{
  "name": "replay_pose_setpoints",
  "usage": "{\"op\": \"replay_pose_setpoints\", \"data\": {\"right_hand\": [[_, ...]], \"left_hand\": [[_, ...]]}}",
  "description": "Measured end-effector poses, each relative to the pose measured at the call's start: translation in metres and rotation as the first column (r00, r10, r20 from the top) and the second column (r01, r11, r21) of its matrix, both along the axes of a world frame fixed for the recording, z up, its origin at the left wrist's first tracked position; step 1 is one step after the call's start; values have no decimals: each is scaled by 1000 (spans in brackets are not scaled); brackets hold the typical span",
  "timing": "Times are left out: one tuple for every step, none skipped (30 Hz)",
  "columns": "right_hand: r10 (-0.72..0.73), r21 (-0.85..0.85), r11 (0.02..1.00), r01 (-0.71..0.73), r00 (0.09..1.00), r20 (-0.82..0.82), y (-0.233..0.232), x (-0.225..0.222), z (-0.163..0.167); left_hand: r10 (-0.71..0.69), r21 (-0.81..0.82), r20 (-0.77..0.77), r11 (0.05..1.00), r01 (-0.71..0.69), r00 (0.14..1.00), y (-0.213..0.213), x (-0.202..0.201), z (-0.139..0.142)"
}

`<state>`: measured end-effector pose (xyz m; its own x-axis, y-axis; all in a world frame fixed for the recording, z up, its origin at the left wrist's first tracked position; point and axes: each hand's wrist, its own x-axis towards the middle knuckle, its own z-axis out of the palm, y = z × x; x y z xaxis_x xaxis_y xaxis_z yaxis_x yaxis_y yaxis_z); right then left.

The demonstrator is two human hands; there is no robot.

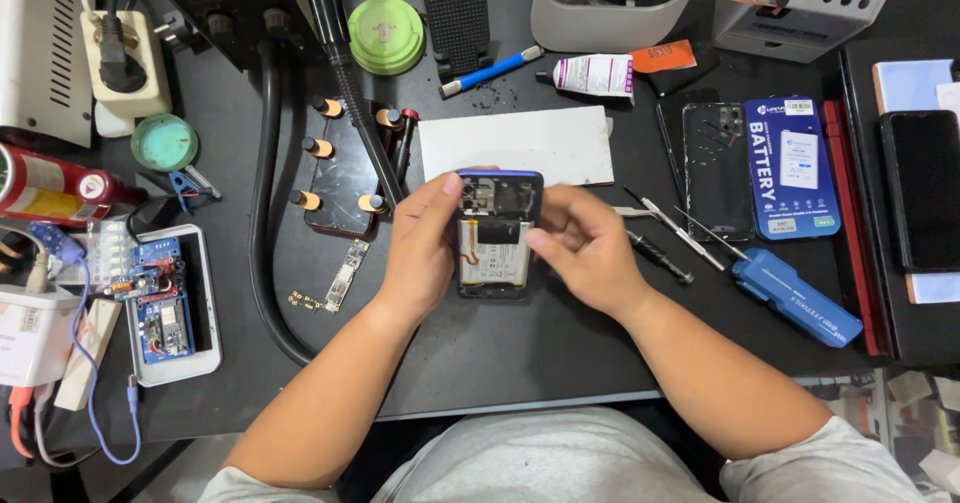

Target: The person assembles a smartphone by installing a battery, connecting ribbon cables, and placing the back cover. They handle the motherboard, battery, and casing components on a cluttered workbench.

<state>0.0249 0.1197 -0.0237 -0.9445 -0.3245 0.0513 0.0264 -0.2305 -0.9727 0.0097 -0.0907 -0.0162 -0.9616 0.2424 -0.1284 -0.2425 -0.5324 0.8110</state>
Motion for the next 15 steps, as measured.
{"op": "replay_pose_setpoints", "data": {"right_hand": [[-35,24,999,36,999,-27,1,-1,0],[-70,50,996,73,996,-53,2,-3,-1],[-105,74,991,111,991,-83,5,-4,-2],[-113,61,991,116,992,-54,5,-4,-3],[-121,47,991,122,992,-24,4,-3,-5],[-128,34,991,127,992,5,3,-3,-7],[-99,-67,992,103,993,57,2,-3,-8],[-66,-169,982,83,992,107,0,-3,-9],[-28,-270,960,69,988,153,-1,-4,-9],[-52,-254,963,91,986,156,-1,-4,-9],[-76,-238,965,113,984,159,-2,-5,-8],[-100,-220,966,134,982,161,-2,-5,-8],[-119,-187,971,146,981,152,-2,-5,-7],[-134,-152,976,156,981,142,-2,-4,-7],[-147,-119,979,163,980,131,-2,-4,-8]], "left_hand": [[-1,-39,-8,999,1,1000,1,1,0],[-15,-76,-22,997,13,1000,2,3,-1],[-29,-113,-38,993,25,999,4,5,-2],[-45,-151,-52,988,37,998,5,7,-3],[-33,-136,-39,990,27,999,6,8,-4],[-20,-122,-27,992,17,999,7,8,-4],[-5,-109,-14,994,4,1000,8,9,-5],[-5,-116,-13,993,3,1000,8,9,-5],[-5,-124,-12,992,4,1000,9,9,-4],[-7,-130,-11,991,5,1000,10,9,-4],[-8,-130,-12,992,6,1000,12,9,-4],[-9,-129,-13,992,7,1000,13,9,-4],[-8,-126,-14,992,6,1000,14,10,-4],[25,-89,1,996,-24,1000,15,9,-4],[59,-54,16,997,-58,998,15,9,-4]]}}
